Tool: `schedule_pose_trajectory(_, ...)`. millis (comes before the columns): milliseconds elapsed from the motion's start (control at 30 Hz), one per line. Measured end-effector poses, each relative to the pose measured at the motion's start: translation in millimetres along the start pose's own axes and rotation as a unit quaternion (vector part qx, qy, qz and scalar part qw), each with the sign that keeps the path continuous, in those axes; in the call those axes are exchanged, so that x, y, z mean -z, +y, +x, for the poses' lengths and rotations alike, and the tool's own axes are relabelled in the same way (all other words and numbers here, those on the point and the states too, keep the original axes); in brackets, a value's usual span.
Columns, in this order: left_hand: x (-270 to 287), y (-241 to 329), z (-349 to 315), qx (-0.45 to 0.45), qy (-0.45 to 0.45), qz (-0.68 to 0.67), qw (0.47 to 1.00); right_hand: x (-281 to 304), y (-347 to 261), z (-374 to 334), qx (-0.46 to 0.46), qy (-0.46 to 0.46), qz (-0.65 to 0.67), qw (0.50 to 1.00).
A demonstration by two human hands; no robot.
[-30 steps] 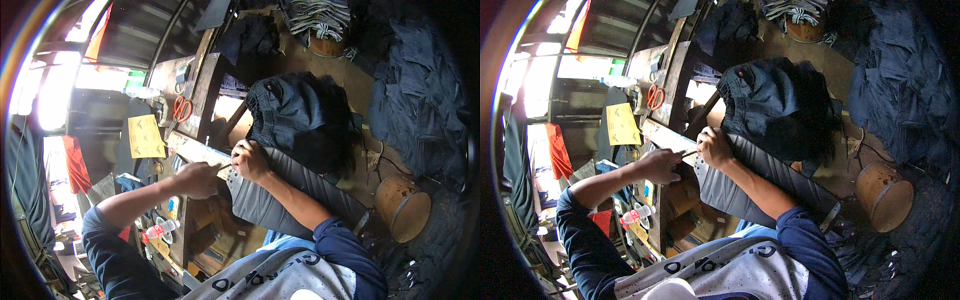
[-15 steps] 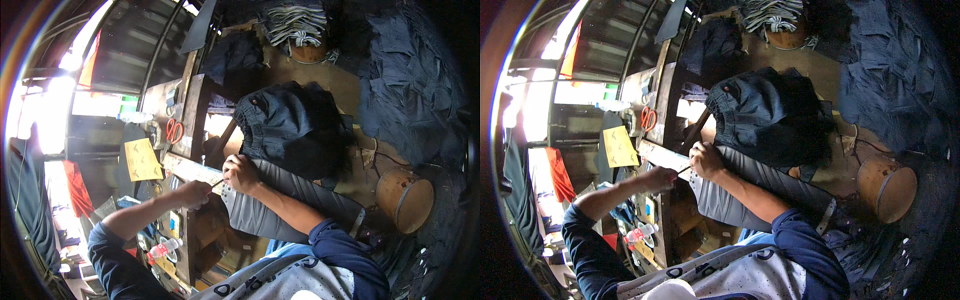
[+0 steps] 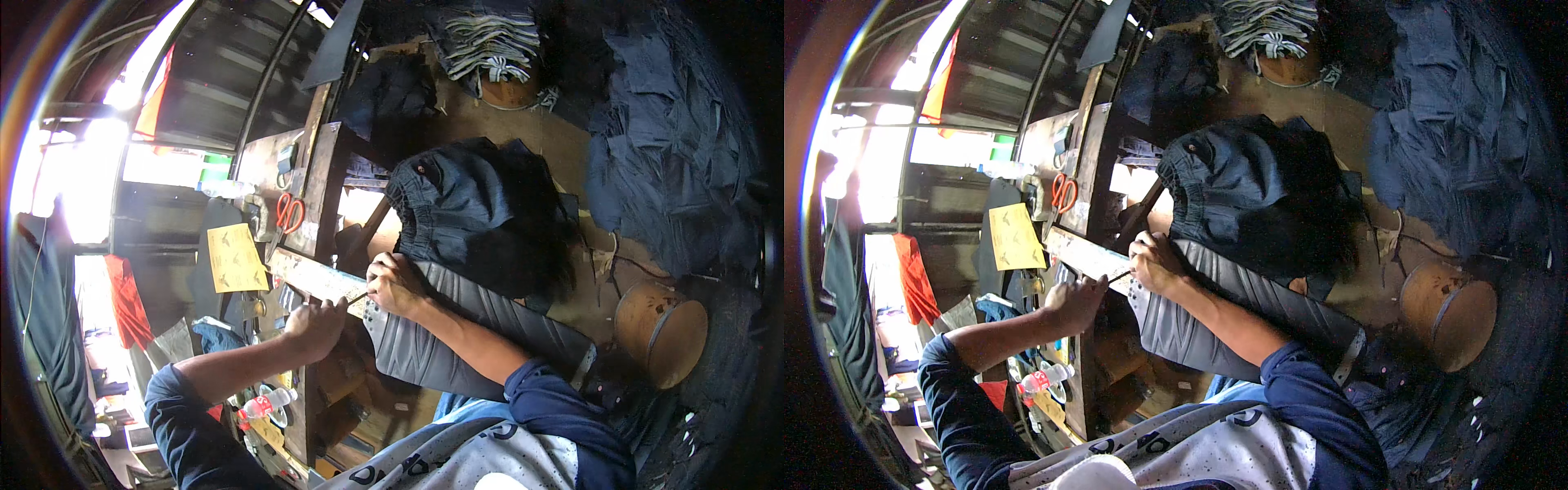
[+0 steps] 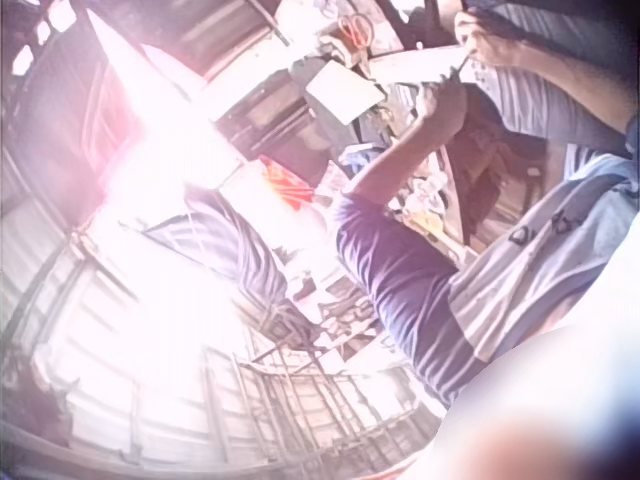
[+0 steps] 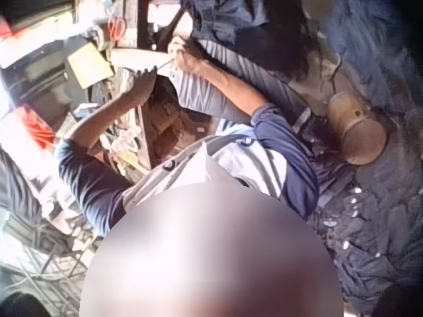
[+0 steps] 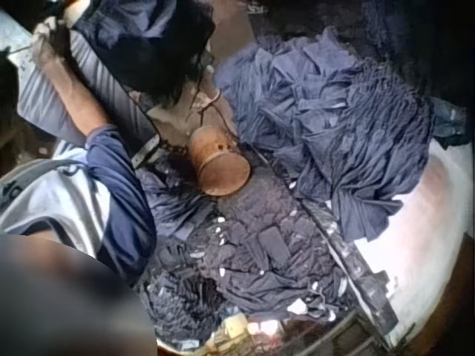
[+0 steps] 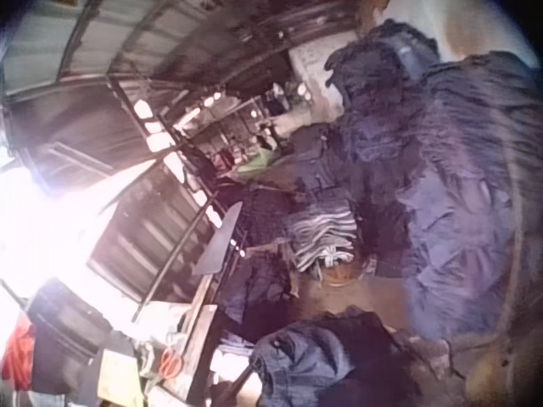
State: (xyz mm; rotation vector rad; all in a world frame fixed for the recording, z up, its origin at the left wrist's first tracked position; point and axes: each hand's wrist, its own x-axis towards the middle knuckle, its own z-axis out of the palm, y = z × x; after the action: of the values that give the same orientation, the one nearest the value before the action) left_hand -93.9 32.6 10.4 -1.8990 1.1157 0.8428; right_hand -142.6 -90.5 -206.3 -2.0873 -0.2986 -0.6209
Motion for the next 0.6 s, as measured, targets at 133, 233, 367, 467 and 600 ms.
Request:
schedule_pose_trajectory(133, 15.9, -2.8, 0.9, 0.128, -0.095, -0.455, 0.876, 9.3, -6.9, -4.1, -0.036, 0.043, 0.030, 0.998)
schedule_pose_trajectory(233, 18.3, 0.1, 4.8, 0.005, -0.085, -0.235, 0.968, 16.9, -12.0, 0.1, -0.038, 0.056, 0.010, 0.998)
schedule_pose_trajectory(367, 6.0, 2.7, 5.9, -0.029, 0.034, -0.022, 0.999, 23.7, -15.2, 6.1, -0.041, 0.043, 0.054, 0.997)
schedule_pose_trajectory(467, -2.9, 1.1, 7.8, 0.147, -0.026, -0.519, 0.841, 24.7, -15.3, 3.3, -0.051, 0.005, 0.021, 0.998)
schedule_pose_trajectory(600, -0.7, 0.3, 8.2, -0.050, -0.001, -0.074, 0.996, 19.7, -8.9, 0.0, -0.042, -0.001, 0.024, 0.999)
